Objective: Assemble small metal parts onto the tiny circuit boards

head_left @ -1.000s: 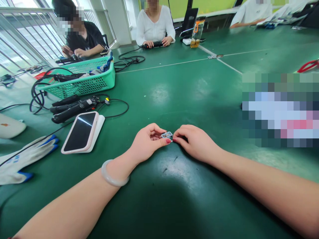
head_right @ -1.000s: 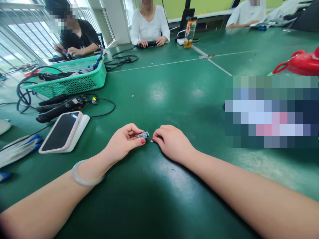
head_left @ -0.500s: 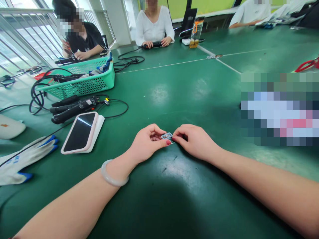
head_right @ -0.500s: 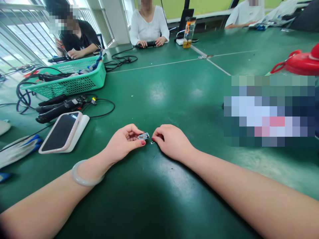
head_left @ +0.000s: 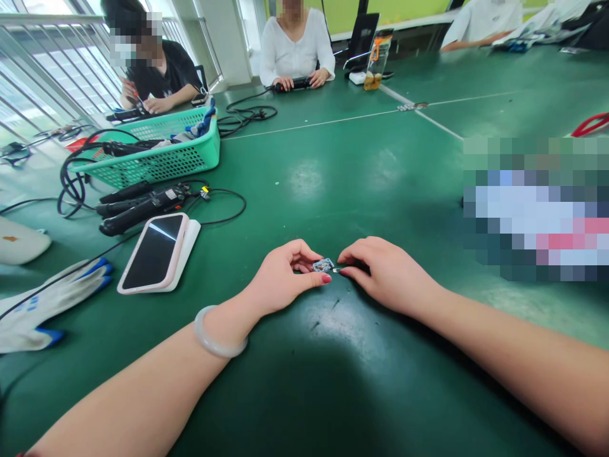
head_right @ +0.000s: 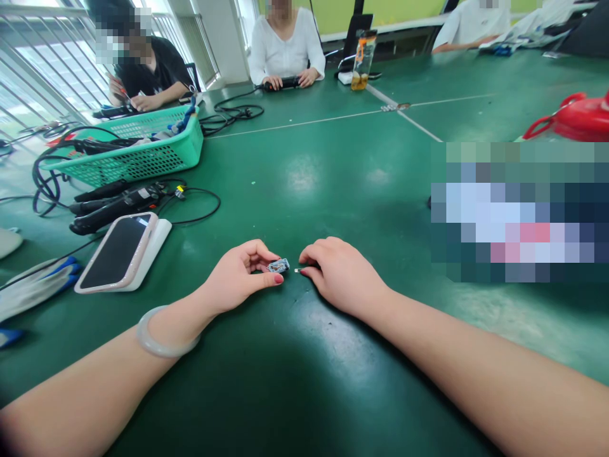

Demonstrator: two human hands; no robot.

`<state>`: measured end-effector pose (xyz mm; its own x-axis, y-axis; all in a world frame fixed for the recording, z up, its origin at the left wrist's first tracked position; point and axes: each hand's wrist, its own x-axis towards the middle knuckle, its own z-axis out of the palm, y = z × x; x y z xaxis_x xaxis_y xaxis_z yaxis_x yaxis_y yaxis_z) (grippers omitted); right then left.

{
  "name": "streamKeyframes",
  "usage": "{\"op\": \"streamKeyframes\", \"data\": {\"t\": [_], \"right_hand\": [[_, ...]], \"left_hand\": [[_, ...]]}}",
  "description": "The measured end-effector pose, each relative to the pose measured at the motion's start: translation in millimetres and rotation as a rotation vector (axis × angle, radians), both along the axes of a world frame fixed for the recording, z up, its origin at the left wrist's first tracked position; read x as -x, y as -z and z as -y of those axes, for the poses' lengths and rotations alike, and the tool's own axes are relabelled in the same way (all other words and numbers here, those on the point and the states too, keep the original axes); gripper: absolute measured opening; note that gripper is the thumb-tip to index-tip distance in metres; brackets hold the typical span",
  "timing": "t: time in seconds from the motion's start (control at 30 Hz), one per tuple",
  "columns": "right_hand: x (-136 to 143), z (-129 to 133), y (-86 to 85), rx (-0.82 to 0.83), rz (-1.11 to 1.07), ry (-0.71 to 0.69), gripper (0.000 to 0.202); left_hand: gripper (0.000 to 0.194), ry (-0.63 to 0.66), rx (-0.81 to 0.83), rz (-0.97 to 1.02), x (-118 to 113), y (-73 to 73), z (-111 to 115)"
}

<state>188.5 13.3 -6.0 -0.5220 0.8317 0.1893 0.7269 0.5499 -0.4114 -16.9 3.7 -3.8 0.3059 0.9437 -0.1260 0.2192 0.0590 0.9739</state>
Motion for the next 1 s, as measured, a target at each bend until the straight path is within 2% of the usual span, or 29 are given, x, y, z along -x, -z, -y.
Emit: {"op": "streamKeyframes", "data": {"t": [0.13,0.37,0.6,0.8,1.0], "right_hand": [[-3,-2,-0.8,-0.038,0.071,0.034,0.013],[-1,-1,-1.9,-0.125,0.116,-0.009,0.015],[2,-1,-2.6,-0.135,0.161,-0.036,0.018],[4,6,-6.9,-0.223,-0.024,0.059,0.017],[13,15,-8.2,-0.259,-0.075,-0.045,0.017]], "left_hand": [[0.034,0.017,-0.03,-0.07,0,-0.6,1],[0.033,0.024,-0.039,-0.096,-1,-0.9,2],[0.034,0.02,-0.06,-0.11,-1,-0.3,2],[0.033,0.023,-0.073,-0.142,-2,-2.9,3],[0.032,0.039,-0.084,-0.152,-2,-2.3,4]]}}
